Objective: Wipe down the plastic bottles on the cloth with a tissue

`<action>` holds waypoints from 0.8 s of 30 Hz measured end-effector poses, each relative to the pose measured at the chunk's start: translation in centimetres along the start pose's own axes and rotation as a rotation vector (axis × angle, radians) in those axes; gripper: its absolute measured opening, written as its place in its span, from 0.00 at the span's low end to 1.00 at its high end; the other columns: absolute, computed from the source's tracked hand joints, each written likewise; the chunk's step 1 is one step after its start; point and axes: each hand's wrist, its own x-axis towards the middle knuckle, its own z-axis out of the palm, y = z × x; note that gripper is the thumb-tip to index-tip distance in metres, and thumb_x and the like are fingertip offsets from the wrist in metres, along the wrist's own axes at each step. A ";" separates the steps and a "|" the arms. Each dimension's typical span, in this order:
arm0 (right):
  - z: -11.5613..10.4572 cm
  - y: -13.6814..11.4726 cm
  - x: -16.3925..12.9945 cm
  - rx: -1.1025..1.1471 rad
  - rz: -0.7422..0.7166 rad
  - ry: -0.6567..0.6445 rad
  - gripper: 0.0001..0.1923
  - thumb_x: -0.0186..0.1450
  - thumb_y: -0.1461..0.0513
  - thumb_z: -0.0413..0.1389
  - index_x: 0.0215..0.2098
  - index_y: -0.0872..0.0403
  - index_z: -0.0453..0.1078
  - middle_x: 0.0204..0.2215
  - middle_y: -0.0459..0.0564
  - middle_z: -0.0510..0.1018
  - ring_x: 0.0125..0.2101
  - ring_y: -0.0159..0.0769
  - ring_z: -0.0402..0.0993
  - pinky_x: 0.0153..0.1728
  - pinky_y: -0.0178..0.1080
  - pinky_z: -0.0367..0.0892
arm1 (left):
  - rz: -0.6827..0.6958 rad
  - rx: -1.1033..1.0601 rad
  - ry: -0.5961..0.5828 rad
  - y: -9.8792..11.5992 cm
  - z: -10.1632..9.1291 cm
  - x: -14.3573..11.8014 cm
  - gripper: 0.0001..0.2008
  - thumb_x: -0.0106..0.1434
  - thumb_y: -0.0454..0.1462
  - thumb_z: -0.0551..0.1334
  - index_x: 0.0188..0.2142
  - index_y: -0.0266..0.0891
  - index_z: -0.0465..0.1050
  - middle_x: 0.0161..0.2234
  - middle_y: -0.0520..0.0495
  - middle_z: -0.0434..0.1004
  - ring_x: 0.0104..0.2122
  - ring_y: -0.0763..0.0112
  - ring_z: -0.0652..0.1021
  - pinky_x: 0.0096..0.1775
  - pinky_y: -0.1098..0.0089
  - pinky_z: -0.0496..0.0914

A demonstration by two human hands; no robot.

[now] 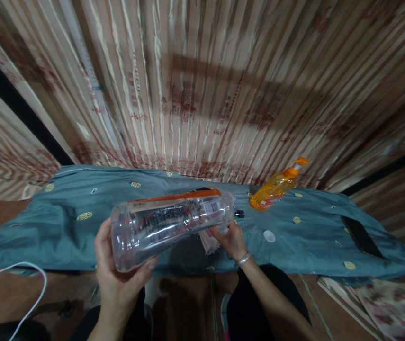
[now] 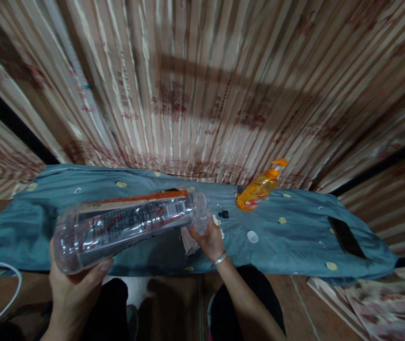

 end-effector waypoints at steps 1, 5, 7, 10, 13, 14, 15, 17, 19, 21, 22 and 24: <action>0.0 -0.1 0.0 -0.010 0.000 0.002 0.21 0.66 0.48 0.77 0.54 0.45 0.86 0.43 0.55 0.99 0.43 0.60 1.01 0.42 0.50 0.94 | 0.002 0.001 -0.005 -0.1 -0.1 0.0 0.60 0.50 0.56 0.96 0.78 0.53 0.78 0.80 0.35 0.81 0.82 0.29 0.80 0.83 0.36 0.75; -0.1 -0.3 0.0 -0.038 -0.005 0.015 0.18 0.66 0.51 0.78 0.51 0.44 0.86 0.42 0.54 0.99 0.43 0.59 1.01 0.42 0.48 0.94 | 0.012 0.008 -0.016 -0.3 -0.2 0.1 0.59 0.52 0.56 0.95 0.79 0.53 0.77 0.80 0.35 0.81 0.82 0.29 0.80 0.84 0.35 0.74; -0.2 -0.4 0.0 -0.041 -0.003 0.011 0.19 0.65 0.52 0.78 0.52 0.44 0.86 0.42 0.53 0.99 0.43 0.59 1.01 0.42 0.48 0.94 | 0.008 0.002 -0.016 -0.3 -0.2 0.0 0.60 0.51 0.56 0.95 0.79 0.52 0.77 0.80 0.34 0.81 0.82 0.29 0.80 0.84 0.35 0.74; -0.3 -0.5 0.0 -0.043 0.011 -0.002 0.20 0.65 0.52 0.78 0.53 0.45 0.85 0.41 0.52 0.99 0.43 0.58 1.01 0.42 0.46 0.93 | 0.009 0.011 0.004 -0.2 0.0 0.0 0.61 0.49 0.59 0.95 0.78 0.51 0.78 0.79 0.35 0.82 0.80 0.29 0.80 0.83 0.35 0.74; -0.3 -0.4 0.1 -0.024 0.023 -0.011 0.18 0.65 0.52 0.78 0.50 0.44 0.84 0.41 0.52 0.98 0.43 0.58 1.00 0.42 0.47 0.94 | 0.009 0.006 0.014 -0.1 0.1 0.0 0.61 0.49 0.59 0.95 0.77 0.52 0.79 0.78 0.36 0.83 0.80 0.29 0.80 0.83 0.34 0.74; -0.2 -0.4 0.1 -0.010 0.027 -0.011 0.18 0.65 0.51 0.77 0.50 0.44 0.83 0.42 0.53 0.98 0.43 0.58 1.00 0.43 0.47 0.94 | 0.005 -0.001 0.012 0.0 0.2 0.0 0.61 0.49 0.59 0.95 0.77 0.52 0.79 0.78 0.36 0.83 0.79 0.29 0.80 0.83 0.34 0.74; -0.2 -0.4 0.1 0.007 0.031 -0.012 0.18 0.65 0.51 0.77 0.49 0.44 0.83 0.42 0.53 0.99 0.42 0.58 1.00 0.43 0.48 0.94 | 0.003 -0.005 0.010 0.0 0.2 0.0 0.60 0.49 0.59 0.95 0.77 0.52 0.79 0.78 0.36 0.83 0.79 0.30 0.81 0.83 0.34 0.74; -0.2 -0.3 0.1 0.038 0.036 -0.011 0.18 0.65 0.49 0.76 0.49 0.44 0.83 0.42 0.54 0.99 0.42 0.58 1.00 0.43 0.49 0.94 | 0.005 -0.008 0.007 0.0 0.2 0.1 0.60 0.49 0.58 0.95 0.77 0.52 0.79 0.78 0.36 0.83 0.78 0.30 0.82 0.82 0.34 0.75; -0.1 -0.3 0.1 0.050 0.039 -0.004 0.19 0.65 0.47 0.76 0.49 0.44 0.83 0.42 0.54 0.99 0.42 0.59 1.00 0.43 0.49 0.94 | 0.012 -0.006 0.007 0.0 0.2 0.1 0.61 0.49 0.58 0.95 0.77 0.52 0.79 0.78 0.35 0.83 0.78 0.29 0.82 0.82 0.33 0.75; 0.0 -0.3 0.0 0.052 0.045 0.006 0.20 0.64 0.46 0.76 0.49 0.44 0.83 0.43 0.54 0.99 0.43 0.59 1.00 0.43 0.49 0.94 | 0.019 -0.005 0.009 -0.1 0.1 0.2 0.61 0.48 0.58 0.96 0.77 0.51 0.79 0.78 0.35 0.83 0.79 0.28 0.81 0.83 0.32 0.75; 0.0 -0.3 0.0 0.055 0.049 0.009 0.20 0.64 0.46 0.76 0.49 0.44 0.84 0.43 0.54 0.99 0.43 0.59 1.00 0.44 0.49 0.94 | 0.022 -0.004 0.010 -0.2 0.1 0.2 0.61 0.48 0.58 0.96 0.78 0.51 0.79 0.79 0.34 0.83 0.80 0.28 0.81 0.83 0.32 0.75; 0.1 -0.2 0.0 0.067 0.055 0.013 0.21 0.64 0.45 0.76 0.49 0.44 0.83 0.44 0.56 1.00 0.44 0.60 1.00 0.45 0.49 0.94 | 0.026 -0.003 0.008 -0.4 0.0 0.2 0.61 0.49 0.58 0.95 0.78 0.51 0.79 0.78 0.34 0.83 0.79 0.28 0.81 0.82 0.32 0.76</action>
